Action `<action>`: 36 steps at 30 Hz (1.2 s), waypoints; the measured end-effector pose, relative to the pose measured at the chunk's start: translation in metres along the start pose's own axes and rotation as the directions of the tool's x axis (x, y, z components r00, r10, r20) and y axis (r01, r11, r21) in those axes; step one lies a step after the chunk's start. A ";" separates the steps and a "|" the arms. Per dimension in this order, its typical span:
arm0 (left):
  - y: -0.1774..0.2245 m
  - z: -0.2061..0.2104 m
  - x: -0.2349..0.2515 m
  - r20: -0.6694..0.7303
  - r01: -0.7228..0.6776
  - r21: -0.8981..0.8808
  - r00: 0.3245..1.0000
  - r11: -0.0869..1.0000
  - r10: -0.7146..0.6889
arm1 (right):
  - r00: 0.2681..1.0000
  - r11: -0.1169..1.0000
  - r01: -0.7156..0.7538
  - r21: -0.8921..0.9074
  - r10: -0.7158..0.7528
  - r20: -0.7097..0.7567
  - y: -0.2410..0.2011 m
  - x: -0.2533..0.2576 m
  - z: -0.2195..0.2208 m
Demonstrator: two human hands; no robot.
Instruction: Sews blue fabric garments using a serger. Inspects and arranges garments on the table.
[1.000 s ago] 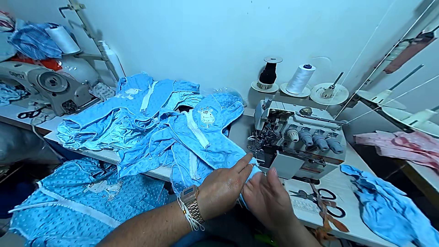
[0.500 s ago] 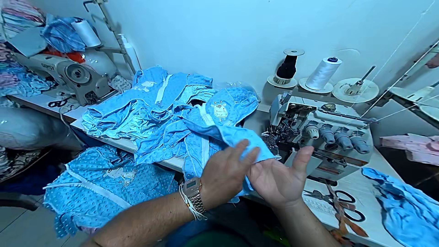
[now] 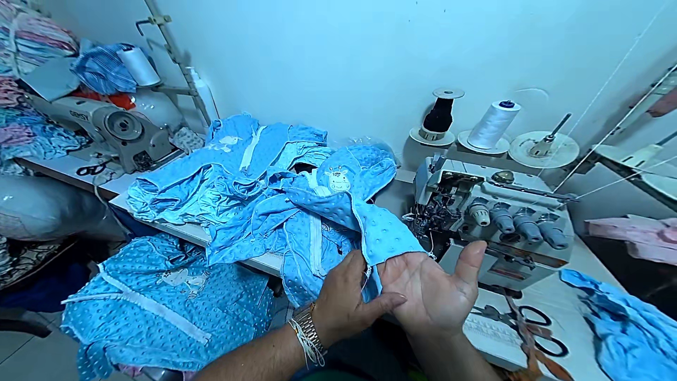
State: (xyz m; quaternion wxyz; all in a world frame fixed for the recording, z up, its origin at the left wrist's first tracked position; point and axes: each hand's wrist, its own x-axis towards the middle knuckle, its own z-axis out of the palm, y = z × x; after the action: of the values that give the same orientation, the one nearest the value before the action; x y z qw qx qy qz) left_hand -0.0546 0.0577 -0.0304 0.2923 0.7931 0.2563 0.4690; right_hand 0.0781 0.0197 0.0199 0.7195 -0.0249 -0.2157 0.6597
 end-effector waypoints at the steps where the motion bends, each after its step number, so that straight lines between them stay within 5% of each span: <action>1: 0.002 0.002 0.001 0.036 0.042 -0.085 0.999 0.996 -0.039 | 1.000 1.000 0.011 0.012 -0.011 -0.008 0.003 -0.001 -0.001; 5: 0.004 -0.003 0.015 -0.097 -0.097 -0.035 0.991 0.995 0.093 | 0.998 0.998 0.063 0.001 -0.063 -0.002 0.006 -0.002 0.004; 8: 0.011 -0.027 0.030 -0.077 -0.275 0.215 0.952 0.937 0.297 | 0.999 0.936 0.031 -0.350 -0.036 -0.007 0.000 -0.013 0.007; 9: 0.017 -0.037 0.035 -0.026 -0.317 0.285 0.941 0.904 0.338 | 0.999 0.820 0.005 -0.572 -0.023 -0.025 -0.003 -0.019 0.008; 11: 0.032 -0.053 0.043 0.100 -0.356 0.376 0.933 0.856 0.345 | 0.997 0.318 0.075 -0.945 -0.014 0.074 -0.010 -0.026 0.005; 13: 0.044 -0.065 0.054 0.227 -0.354 0.404 0.932 0.843 0.283 | 0.927 -0.291 0.294 -0.910 -0.144 0.346 -0.010 -0.025 0.001; 14: 0.048 -0.070 0.061 0.284 -0.350 0.400 0.926 0.847 0.248 | 0.858 -0.489 0.329 -0.808 -0.202 0.472 -0.009 -0.020 0.000; 16: 0.053 -0.077 0.079 0.381 -0.343 0.373 0.904 0.862 0.195 | 0.772 -0.694 0.309 -0.650 -0.216 0.598 -0.012 -0.007 0.005; 20: 0.064 -0.085 0.112 0.522 -0.306 0.327 0.847 0.894 0.099 | 0.707 -0.789 0.338 -0.514 -0.147 0.692 -0.015 0.019 0.006; 28: 0.077 -0.089 0.153 0.624 -0.272 0.397 0.780 0.876 -0.041 | 0.588 -0.768 0.384 -0.512 -0.224 0.777 -0.028 0.040 -0.003; 36: 0.073 -0.080 0.185 0.661 -0.235 0.429 0.739 0.872 -0.127 | 0.703 -0.657 0.291 -0.696 -0.347 0.621 -0.048 0.053 -0.013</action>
State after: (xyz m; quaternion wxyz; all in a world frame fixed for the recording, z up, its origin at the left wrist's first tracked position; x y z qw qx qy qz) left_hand -0.0374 0.1508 0.1617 0.1416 0.9621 0.2189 0.0804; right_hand 0.1299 0.0679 0.0379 0.5350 -0.5318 -0.6307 -0.1821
